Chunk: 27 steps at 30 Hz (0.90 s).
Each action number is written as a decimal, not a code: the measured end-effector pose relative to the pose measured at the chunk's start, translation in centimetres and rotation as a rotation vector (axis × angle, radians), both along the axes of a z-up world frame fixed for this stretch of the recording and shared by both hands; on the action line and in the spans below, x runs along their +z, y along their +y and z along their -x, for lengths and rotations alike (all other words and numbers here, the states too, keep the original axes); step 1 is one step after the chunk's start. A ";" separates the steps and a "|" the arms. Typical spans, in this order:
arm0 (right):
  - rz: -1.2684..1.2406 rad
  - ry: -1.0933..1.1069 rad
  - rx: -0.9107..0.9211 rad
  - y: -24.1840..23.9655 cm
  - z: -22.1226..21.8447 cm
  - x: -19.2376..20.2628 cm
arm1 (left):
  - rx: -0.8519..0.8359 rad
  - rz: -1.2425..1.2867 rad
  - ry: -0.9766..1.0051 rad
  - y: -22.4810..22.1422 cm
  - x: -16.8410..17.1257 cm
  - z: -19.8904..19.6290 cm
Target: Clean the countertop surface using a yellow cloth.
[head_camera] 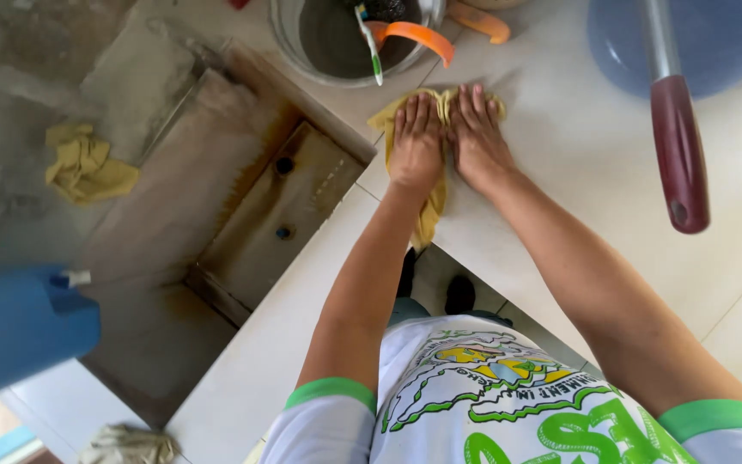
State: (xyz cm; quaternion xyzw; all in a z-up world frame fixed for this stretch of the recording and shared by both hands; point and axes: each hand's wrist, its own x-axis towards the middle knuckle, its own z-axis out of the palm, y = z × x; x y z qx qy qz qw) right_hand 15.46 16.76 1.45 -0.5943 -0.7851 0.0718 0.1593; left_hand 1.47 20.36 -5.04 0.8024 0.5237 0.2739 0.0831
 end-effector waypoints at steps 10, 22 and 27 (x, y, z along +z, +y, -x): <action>-0.136 0.074 -0.212 -3.5 0.0 0.9 | -0.250 0.036 -0.113 -0.9 5.6 3.2; -0.171 0.134 -0.199 -24.0 -2.6 6.0 | -0.608 0.024 -0.252 -18.1 9.2 1.8; -0.215 0.215 -0.391 -28.9 -5.9 9.1 | -0.484 0.386 -0.509 -18.7 14.1 -0.4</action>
